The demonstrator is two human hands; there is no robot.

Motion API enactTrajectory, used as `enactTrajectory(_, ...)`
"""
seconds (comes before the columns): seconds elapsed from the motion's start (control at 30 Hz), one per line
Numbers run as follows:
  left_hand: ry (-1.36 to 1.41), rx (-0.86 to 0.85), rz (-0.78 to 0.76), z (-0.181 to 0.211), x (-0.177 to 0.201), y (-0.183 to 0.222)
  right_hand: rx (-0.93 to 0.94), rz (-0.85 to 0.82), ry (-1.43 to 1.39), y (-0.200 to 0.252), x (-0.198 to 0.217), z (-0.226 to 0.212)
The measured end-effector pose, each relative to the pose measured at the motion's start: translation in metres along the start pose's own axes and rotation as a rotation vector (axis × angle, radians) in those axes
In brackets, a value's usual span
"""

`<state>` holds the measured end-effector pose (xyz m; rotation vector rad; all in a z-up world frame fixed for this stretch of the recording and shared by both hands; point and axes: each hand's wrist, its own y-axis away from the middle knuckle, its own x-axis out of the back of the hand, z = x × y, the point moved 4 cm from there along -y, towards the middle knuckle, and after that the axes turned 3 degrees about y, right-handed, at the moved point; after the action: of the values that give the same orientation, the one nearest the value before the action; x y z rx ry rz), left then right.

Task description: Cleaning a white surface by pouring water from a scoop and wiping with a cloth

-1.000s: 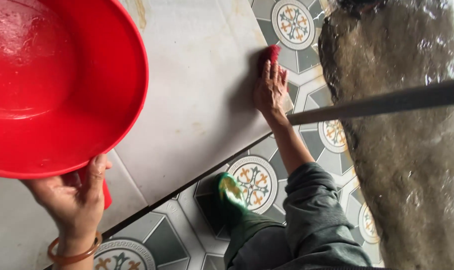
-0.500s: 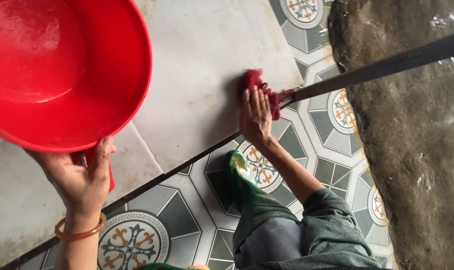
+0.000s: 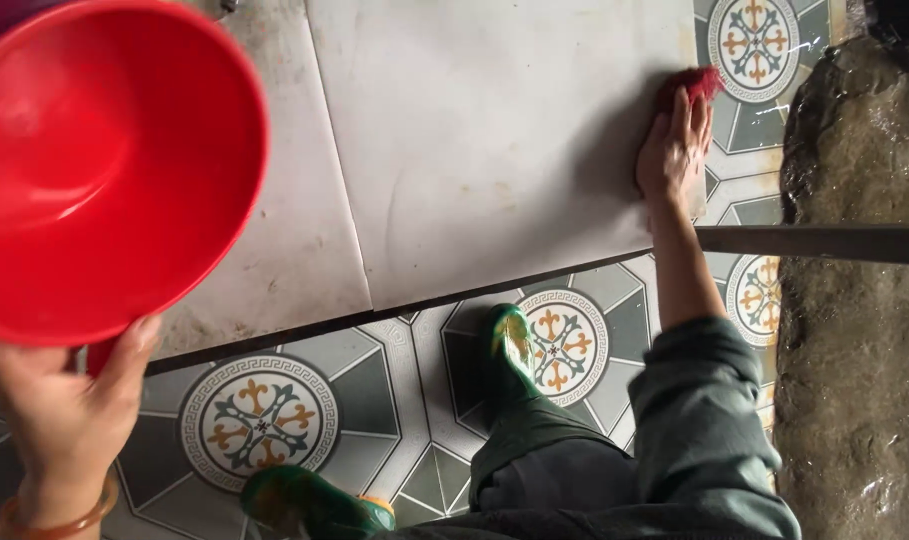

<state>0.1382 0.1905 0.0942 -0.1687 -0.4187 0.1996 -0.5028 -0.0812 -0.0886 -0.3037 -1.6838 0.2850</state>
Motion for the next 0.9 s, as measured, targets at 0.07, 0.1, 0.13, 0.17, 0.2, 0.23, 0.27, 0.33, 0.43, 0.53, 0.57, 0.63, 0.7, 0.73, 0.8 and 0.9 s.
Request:
enactTrajectory(0.07,-0.150,0.143,0.075,-0.029,0.016,0.025,-0.197,-0.065,0.014,-0.036,-0.038,0.024)
enactTrajectory(0.1,-0.147,0.142,0.069,-0.032,0.016,0.027,-0.202,-0.065,0.019,-0.045,-0.074,0.029)
enactTrajectory(0.13,-0.158,0.202,0.075,-0.038,0.016,0.030,-0.017,-0.024,-0.100,-0.055,-0.110,0.028)
enactTrajectory(0.17,-0.171,0.259,0.072,-0.043,0.017,0.031,0.160,0.015,-0.216,-0.060,-0.143,0.030)
enactTrajectory(0.2,-0.169,0.254,0.057,-0.045,0.015,0.029,0.145,0.016,-0.208,-0.064,-0.113,-0.031)
enactTrajectory(0.23,-0.169,0.236,0.040,-0.047,0.012,0.025,0.221,-0.257,0.074,-0.061,-0.097,-0.108)
enactTrajectory(0.27,-0.168,0.218,0.025,-0.050,0.008,0.022,0.296,-0.532,0.355,-0.049,-0.081,-0.192)
enactTrajectory(0.33,-0.122,0.201,0.011,-0.049,-0.007,0.013,0.337,-0.447,0.037,-0.003,-0.067,-0.260)
enactTrajectory(0.43,-0.059,0.175,-0.010,-0.040,-0.026,0.000,0.493,-0.341,-0.238,0.060,-0.019,-0.323)
enactTrajectory(0.53,-0.033,0.171,-0.040,-0.035,-0.034,-0.001,0.575,-0.461,-0.234,0.090,0.015,-0.296)
enactTrajectory(0.57,-0.033,0.177,-0.044,-0.035,-0.035,0.002,0.555,-0.582,-0.279,0.094,0.021,-0.277)
enactTrajectory(0.63,-0.048,0.191,-0.033,-0.037,-0.029,0.008,0.331,-0.517,-0.165,0.083,0.006,-0.201)
enactTrajectory(0.7,-0.066,0.202,-0.015,-0.046,-0.019,0.017,0.115,-0.442,-0.056,0.053,-0.054,-0.087)
enactTrajectory(0.73,-0.067,0.213,-0.011,-0.055,-0.013,0.023,-0.151,-0.195,-0.376,0.043,-0.097,0.004)
enactTrajectory(0.8,-0.066,0.237,0.006,-0.060,-0.010,0.031,-0.402,0.049,-0.690,0.036,-0.104,0.081)
enactTrajectory(0.9,-0.171,0.242,0.011,-0.042,-0.016,0.019,-0.551,-0.200,0.103,-0.010,-0.029,0.037)
